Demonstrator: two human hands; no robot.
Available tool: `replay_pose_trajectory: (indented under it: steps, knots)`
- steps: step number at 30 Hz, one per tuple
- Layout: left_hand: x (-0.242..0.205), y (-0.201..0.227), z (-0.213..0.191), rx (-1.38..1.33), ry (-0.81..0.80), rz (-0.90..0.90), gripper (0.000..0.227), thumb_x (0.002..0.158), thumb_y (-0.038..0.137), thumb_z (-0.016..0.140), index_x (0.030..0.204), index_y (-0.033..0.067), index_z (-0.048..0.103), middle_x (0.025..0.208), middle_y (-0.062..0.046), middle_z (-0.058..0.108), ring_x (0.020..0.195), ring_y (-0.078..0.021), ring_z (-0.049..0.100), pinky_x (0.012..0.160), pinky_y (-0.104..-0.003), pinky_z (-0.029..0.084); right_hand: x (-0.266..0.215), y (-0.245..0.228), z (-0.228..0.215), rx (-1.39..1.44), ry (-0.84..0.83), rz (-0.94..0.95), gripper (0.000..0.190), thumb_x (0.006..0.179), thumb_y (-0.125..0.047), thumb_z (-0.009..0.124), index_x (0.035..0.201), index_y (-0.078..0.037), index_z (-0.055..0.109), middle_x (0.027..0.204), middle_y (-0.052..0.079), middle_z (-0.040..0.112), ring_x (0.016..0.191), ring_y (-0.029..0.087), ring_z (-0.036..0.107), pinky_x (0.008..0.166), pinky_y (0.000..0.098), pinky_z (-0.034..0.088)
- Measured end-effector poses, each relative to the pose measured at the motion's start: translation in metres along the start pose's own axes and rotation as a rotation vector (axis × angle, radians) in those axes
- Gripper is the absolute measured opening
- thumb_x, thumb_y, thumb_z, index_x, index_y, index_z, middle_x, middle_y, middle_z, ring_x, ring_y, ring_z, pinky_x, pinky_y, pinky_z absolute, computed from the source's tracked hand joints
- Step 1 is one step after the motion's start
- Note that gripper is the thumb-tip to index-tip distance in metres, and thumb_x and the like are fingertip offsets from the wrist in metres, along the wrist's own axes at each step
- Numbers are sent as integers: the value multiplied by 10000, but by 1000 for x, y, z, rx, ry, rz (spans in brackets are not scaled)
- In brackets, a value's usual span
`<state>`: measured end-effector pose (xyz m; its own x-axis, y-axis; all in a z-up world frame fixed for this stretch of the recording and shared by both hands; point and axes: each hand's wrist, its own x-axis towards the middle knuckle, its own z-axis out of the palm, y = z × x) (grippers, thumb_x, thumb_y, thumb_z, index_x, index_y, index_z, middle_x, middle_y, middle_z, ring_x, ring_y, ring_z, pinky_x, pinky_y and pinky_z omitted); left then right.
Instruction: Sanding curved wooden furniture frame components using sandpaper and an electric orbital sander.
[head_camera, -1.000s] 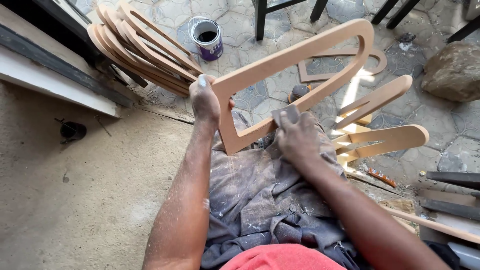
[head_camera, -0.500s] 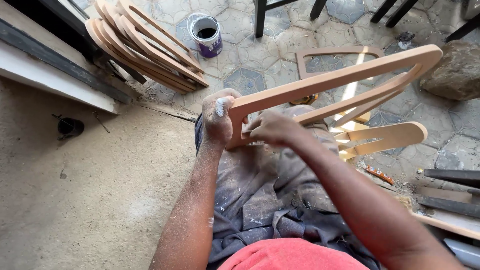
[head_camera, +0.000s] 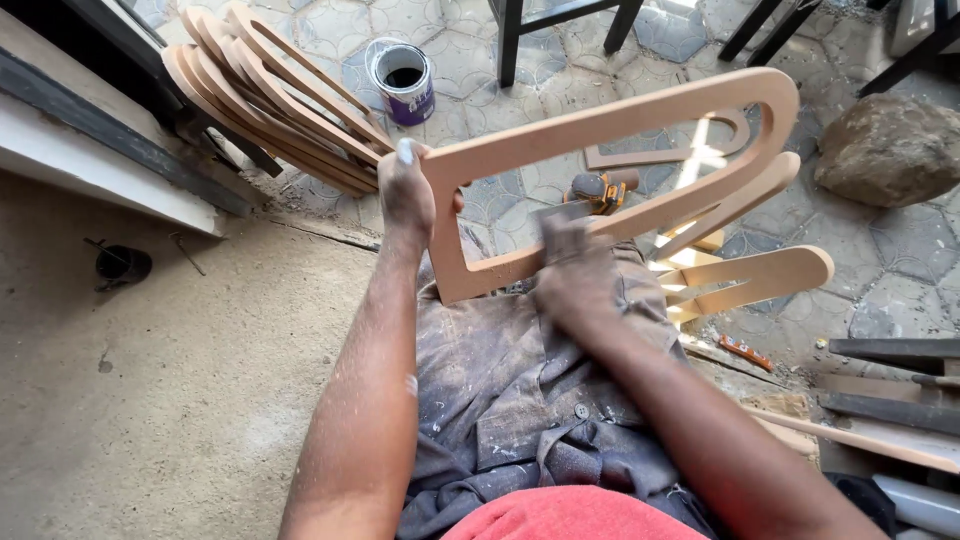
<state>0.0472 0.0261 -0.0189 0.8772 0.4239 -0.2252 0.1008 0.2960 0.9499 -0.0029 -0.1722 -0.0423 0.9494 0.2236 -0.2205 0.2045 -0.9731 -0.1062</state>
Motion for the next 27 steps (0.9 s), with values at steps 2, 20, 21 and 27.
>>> replay_pose_trajectory:
  steps: [2,20,21,27]
  knots:
    - [7,-3,-3,-51,32,-42,268,768,278,522,656,41,578,503,-215,594,333,-248,600,316,-345,469,0,7,26,37,41,27,663,757,-37,525,1413,-91,450,1272,199,559,1052,426,610,752,508,541]
    - [1,-17,1,-5,168,-40,299,809,347,520,678,88,596,599,-186,602,448,-246,577,449,-355,488,-18,-42,29,730,-244,71,701,734,-405,613,1407,-226,530,1356,194,426,1147,537,597,938,582,531]
    - [-11,-5,6,133,179,18,305,804,364,532,649,120,630,622,-81,563,535,-185,512,555,-318,435,-20,-50,42,903,-310,81,848,739,-454,586,1565,-339,436,1400,140,378,1229,491,571,1025,546,495]
    - [-19,-28,-9,259,88,316,312,905,258,459,745,125,691,780,-55,640,771,-155,564,790,-292,483,26,-75,3,1085,-315,109,455,771,-491,560,1094,-187,662,1283,221,437,1212,441,580,1070,490,444]
